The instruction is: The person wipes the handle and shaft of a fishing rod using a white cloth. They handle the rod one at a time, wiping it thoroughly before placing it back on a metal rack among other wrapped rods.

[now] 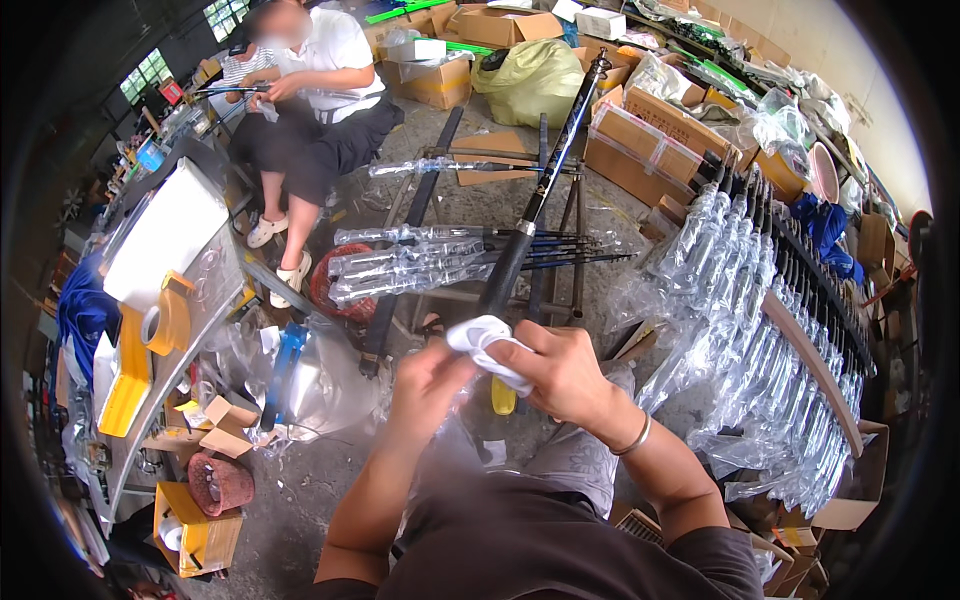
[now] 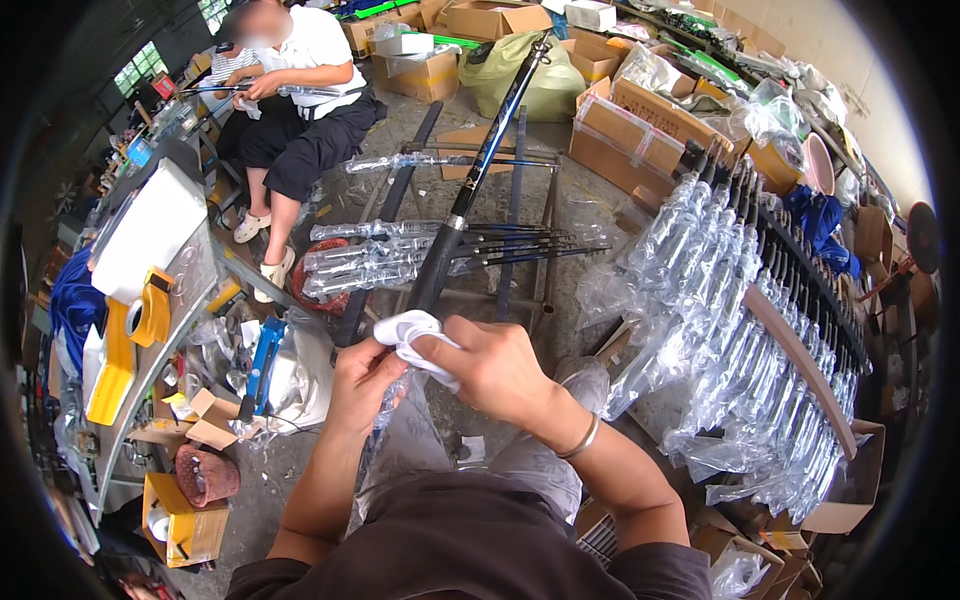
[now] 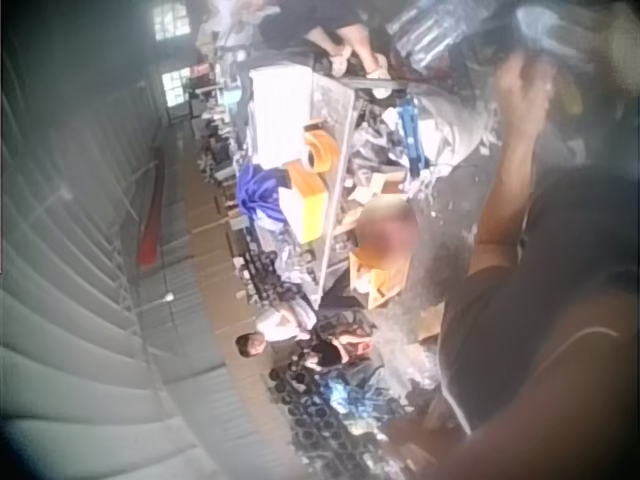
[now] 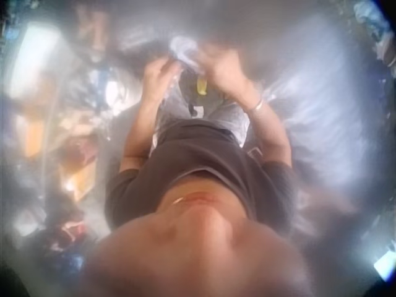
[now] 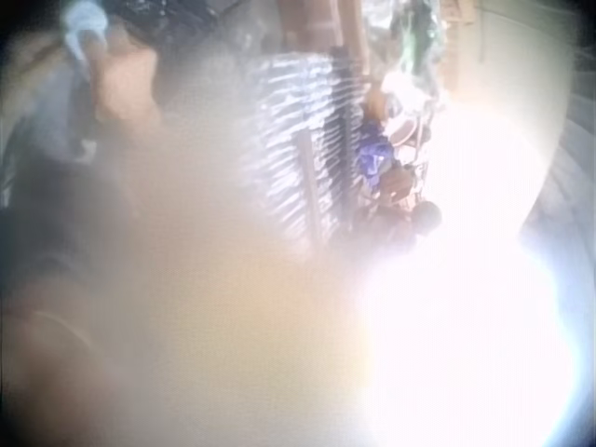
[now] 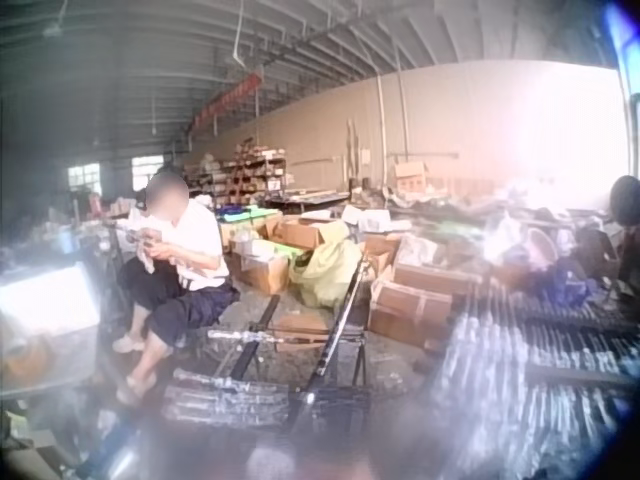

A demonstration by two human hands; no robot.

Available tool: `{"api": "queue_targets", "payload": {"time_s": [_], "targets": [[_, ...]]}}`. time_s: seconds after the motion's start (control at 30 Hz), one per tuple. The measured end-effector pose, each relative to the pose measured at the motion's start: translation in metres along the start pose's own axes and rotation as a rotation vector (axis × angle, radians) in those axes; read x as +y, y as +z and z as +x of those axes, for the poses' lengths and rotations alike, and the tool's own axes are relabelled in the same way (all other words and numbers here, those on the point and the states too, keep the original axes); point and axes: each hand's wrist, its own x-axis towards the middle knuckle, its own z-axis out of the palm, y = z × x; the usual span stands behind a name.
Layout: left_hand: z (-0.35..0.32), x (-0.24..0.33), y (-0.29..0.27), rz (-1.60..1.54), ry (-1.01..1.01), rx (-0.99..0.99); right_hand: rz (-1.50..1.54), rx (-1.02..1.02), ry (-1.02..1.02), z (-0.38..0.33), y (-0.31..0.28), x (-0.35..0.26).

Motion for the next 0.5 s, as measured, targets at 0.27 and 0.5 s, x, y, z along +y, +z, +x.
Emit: {"api": "queue_targets", "payload": {"time_s": [0.27, 0.5], "targets": [[0.001, -0.005, 0.008, 0.019, 0.067, 0.029, 1.648, 0.382, 0.994, 0.032, -0.028, 0.033], [0.003, -0.005, 0.02, 0.542, 0.437, 0.224, 1.346, 0.37, 0.979, 0.028, 0.01, 0.008]]}}
